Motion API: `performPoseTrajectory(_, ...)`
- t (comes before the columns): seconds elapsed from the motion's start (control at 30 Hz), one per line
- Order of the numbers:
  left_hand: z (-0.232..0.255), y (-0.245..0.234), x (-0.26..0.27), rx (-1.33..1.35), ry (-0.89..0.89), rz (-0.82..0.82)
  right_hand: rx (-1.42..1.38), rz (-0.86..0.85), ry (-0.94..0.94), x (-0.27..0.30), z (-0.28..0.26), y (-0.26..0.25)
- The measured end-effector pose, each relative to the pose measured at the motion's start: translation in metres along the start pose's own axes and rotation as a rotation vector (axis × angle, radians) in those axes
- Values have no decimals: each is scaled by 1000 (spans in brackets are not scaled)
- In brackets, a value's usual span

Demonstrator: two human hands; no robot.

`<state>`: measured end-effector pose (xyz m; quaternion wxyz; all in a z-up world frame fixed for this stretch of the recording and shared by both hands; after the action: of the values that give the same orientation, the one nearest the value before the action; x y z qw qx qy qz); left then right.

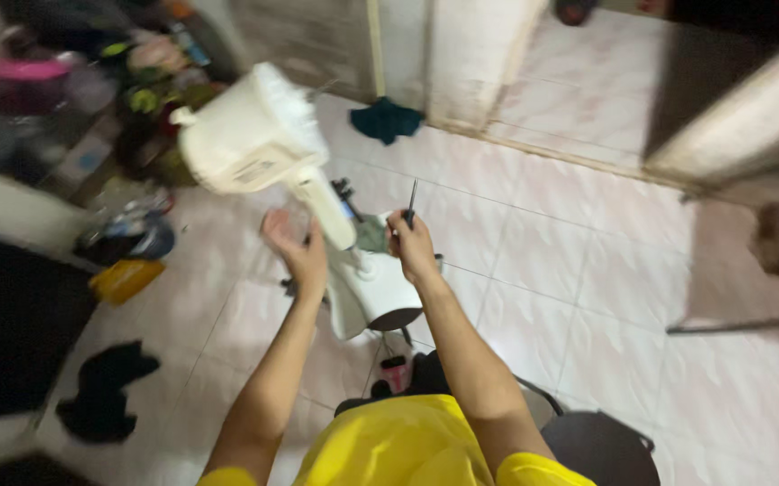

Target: The person uses a screwdriver to repeatedly loosen and tighten a screw on the rear motor housing of a standing fan. They periodically walk to a nearby table to pick up small metal parts from a green plate and return to the fan to insert them into the motor housing.

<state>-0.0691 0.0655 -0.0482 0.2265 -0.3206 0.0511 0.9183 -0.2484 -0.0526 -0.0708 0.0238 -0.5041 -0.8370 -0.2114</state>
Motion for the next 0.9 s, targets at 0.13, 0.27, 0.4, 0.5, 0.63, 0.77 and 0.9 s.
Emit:
performPoseTrajectory(0.13,7,11,67,271,-247,-331,39,142,-26,38,7,-83)
performPoseTrajectory(0.27,18,67,99,408,-428,-615,188,349,-85,75,-12,-186)
performPoseTrajectory(0.4,37,156,123,445,-424,-796,309,560,-124,117,-52,-297)
performPoseTrajectory(0.5,55,241,155,532,-462,-907,412,734,-130,147,-87,-377)
performPoseTrajectory(0.63,94,358,209,474,-603,-1050,493,900,-101,176,-133,-470)
performPoseTrajectory(0.77,151,474,268,487,-608,-1220,646,1012,-97,200,-168,-550)
performPoseTrajectory(0.9,198,562,318,585,-627,-1433,720,1092,-82,218,-193,-614)
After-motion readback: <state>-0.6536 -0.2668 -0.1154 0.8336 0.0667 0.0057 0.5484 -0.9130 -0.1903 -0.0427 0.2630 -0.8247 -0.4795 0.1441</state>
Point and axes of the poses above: each hand's wrist, its own x-axis away from the middle knuckle, its own y-axis out of the palm, z = x × y, the point moved 3 cm from there along -x, towards the middle knuckle, and after that the axes turned 13 degrees about x, right-handed, at the moved point
